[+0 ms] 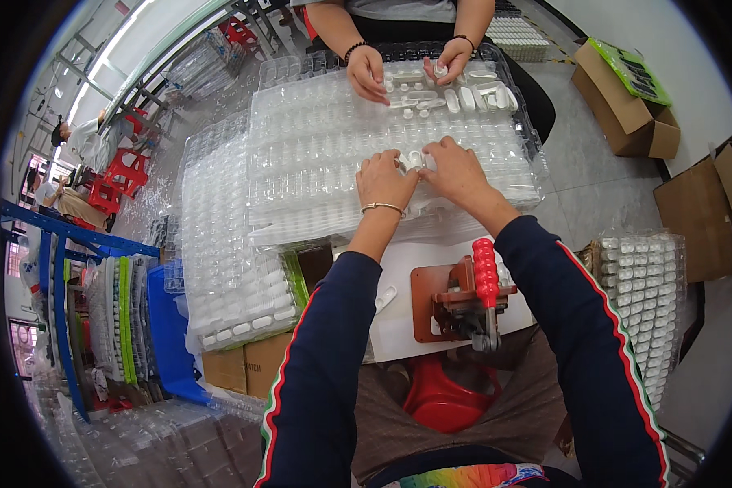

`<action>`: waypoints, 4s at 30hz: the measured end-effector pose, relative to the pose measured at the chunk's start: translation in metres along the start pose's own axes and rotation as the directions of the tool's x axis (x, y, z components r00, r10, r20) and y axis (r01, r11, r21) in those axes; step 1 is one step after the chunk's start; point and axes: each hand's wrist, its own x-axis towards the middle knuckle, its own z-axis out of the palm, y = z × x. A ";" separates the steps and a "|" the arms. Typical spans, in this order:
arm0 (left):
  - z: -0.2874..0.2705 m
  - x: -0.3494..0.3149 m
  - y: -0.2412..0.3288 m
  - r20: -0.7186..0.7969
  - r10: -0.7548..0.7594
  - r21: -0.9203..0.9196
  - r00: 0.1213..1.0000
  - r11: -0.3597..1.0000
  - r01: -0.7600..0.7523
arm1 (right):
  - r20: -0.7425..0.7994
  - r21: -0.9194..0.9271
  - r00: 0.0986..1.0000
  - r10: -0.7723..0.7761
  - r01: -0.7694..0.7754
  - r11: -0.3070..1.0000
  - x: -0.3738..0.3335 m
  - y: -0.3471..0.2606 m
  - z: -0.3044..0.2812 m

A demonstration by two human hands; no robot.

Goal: The person assembles plastic components using a hand press machine.

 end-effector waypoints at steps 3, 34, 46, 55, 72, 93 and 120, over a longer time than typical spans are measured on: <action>0.001 0.005 -0.013 -0.021 0.007 0.060 1.000 0.998 -0.006 | 0.064 0.132 0.994 0.090 -0.097 0.986 0.007 -0.002 -0.010; -0.075 -0.130 -0.030 -0.029 0.428 -0.093 0.903 0.899 -0.429 | -0.209 0.400 0.978 -0.002 0.087 0.913 -0.163 0.057 -0.028; 0.013 0.013 0.037 0.128 -0.228 0.177 0.965 0.963 0.204 | -0.152 0.267 0.988 0.019 0.022 0.963 -0.176 0.069 0.015; -0.026 -0.021 0.004 -0.111 0.027 -0.060 0.994 0.998 -0.033 | -0.175 0.559 0.962 0.209 -0.077 0.825 -0.217 0.058 -0.002; -0.027 -0.261 -0.004 0.206 0.143 -0.362 0.968 0.930 -0.061 | -0.098 0.696 0.938 0.332 -0.174 0.697 -0.347 0.016 -0.016; -0.002 -0.291 -0.004 0.012 0.195 -0.265 0.981 0.946 -0.185 | -0.130 0.902 0.982 0.134 0.061 0.427 -0.186 -0.026 -0.098; -0.017 -0.315 -0.020 -0.022 0.139 -0.313 0.990 0.939 -0.139 | -0.557 0.519 0.768 -0.315 0.618 0.590 -0.247 -0.118 -0.132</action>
